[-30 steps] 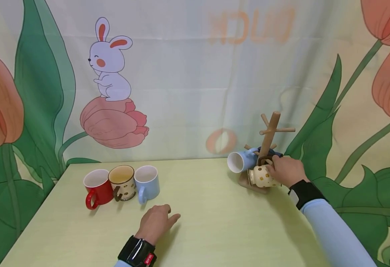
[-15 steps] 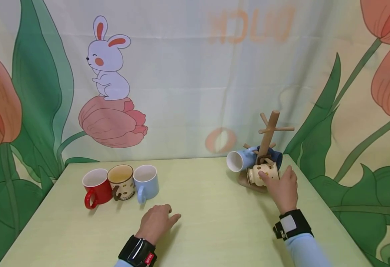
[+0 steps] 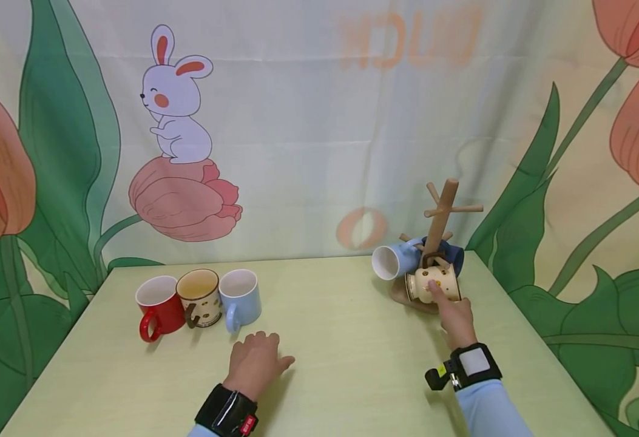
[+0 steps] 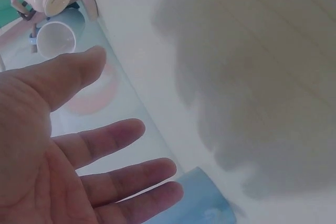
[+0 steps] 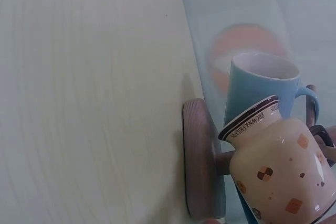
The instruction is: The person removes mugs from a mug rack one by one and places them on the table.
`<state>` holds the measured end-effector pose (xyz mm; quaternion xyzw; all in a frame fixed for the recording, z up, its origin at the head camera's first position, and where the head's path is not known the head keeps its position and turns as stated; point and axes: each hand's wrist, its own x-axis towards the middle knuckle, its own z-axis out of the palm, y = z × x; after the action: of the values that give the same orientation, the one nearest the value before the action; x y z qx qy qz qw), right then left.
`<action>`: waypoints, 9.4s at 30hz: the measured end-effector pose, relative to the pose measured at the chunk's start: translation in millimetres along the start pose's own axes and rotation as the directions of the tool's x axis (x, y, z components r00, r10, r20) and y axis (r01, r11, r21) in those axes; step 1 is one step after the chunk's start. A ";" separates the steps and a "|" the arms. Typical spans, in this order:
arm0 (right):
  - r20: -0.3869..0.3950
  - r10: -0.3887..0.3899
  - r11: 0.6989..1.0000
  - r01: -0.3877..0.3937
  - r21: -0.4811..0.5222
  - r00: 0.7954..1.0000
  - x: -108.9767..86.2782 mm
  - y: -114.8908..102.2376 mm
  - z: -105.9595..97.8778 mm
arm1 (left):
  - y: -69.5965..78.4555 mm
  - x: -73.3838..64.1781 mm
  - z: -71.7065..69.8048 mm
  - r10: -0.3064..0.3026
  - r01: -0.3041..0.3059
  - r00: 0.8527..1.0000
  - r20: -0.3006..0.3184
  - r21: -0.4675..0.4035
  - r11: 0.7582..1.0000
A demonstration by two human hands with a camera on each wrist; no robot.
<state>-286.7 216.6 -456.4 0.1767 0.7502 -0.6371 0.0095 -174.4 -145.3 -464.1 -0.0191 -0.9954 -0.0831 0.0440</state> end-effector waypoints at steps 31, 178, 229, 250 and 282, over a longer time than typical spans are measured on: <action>0.158 0.152 0.781 -0.216 0.586 0.976 23.3 1.7 2.8 | 0.4 -2.4 2.2 -0.020 0.019 0.999 0.035 0.027 0.999; 0.639 -0.411 0.750 0.640 -0.168 0.650 -101.1 -13.5 86.5 | 34.1 -5.4 -19.6 0.328 -0.272 0.944 -0.045 -0.668 0.692; 0.475 -0.119 0.348 0.485 -0.803 0.872 -85.3 -0.1 40.2 | -140.6 -77.2 -61.5 -0.504 0.486 0.861 0.069 -0.405 0.774; 0.474 -0.125 0.345 0.486 -0.803 0.872 -84.7 1.3 38.9 | -175.6 -96.6 -42.7 -0.666 0.635 0.741 0.082 -0.406 0.657; 0.477 -0.114 0.350 0.485 -0.801 0.871 -85.5 3.4 40.1 | -160.8 -94.2 -59.0 -0.691 0.653 0.722 -0.043 -0.288 0.700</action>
<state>-214.1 156.8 -446.6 -0.1126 0.9772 -0.1399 0.1131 -82.9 -316.5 -441.0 0.3470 -0.9079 -0.2206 0.0813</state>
